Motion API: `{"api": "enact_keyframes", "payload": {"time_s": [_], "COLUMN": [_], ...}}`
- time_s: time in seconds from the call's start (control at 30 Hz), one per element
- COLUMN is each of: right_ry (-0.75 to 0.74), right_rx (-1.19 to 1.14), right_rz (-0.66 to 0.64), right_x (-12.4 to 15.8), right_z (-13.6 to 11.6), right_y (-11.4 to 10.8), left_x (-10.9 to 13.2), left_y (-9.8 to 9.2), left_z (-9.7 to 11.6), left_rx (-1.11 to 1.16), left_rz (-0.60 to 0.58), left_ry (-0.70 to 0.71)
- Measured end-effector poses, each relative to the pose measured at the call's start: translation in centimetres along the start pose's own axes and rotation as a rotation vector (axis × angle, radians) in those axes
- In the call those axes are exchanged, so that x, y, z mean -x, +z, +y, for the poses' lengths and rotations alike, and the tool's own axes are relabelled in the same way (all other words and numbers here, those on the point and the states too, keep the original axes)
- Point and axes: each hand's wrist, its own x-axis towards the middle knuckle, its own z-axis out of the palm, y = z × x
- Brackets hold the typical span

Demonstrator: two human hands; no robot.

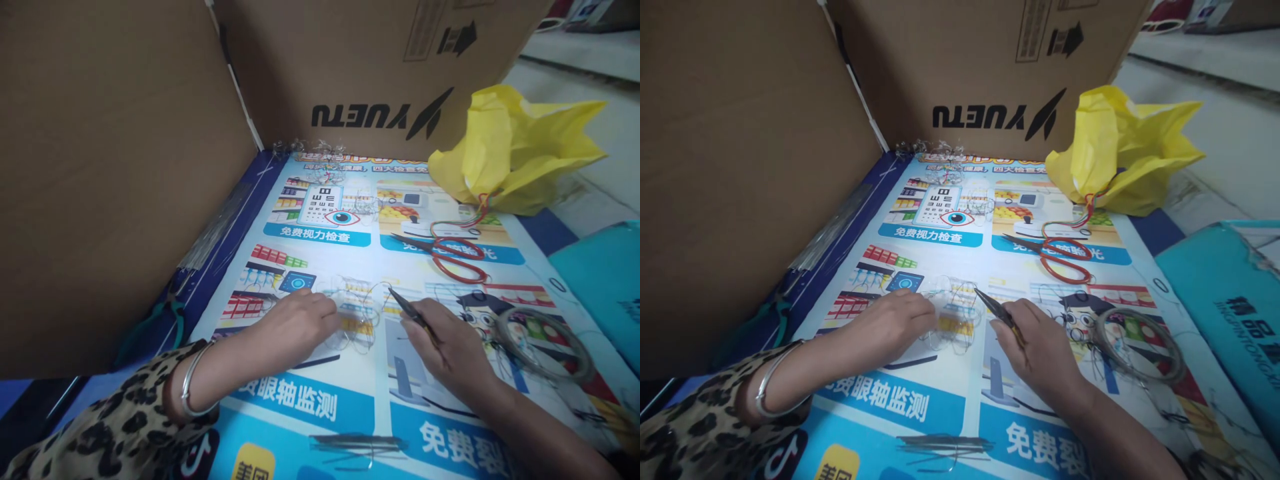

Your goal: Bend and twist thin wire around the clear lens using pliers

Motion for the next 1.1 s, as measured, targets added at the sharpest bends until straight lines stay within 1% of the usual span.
{"api": "enact_keyframes", "payload": {"time_s": [0.13,0.3,0.5,0.6,0.83,1.1], "right_ry": [-0.015,-0.034,-0.069,-0.092,-0.115,-0.115], "right_rx": [0.051,0.208,0.366,0.410,0.436,0.446], "right_rz": [0.012,0.016,-0.016,-0.034,-0.041,-0.029], "right_x": [0.0,-0.1,-0.2,-0.2,-0.2,-0.2], "right_z": [0.2,0.3,0.0,-0.1,-0.1,0.0], "right_y": [0.3,0.5,0.4,0.4,0.4,0.4], "left_x": [0.3,0.7,1.0,1.0,1.2,1.1], "left_y": [-0.3,-0.3,0.4,0.8,1.5,1.7], "left_z": [-0.2,-0.3,-0.8,-1.0,-1.3,-1.4], "left_rx": [-0.004,0.026,0.051,0.051,0.072,0.093], "left_rz": [0.012,0.042,0.075,0.101,0.198,0.206], "left_ry": [0.105,0.151,0.162,0.173,0.172,0.156]}}
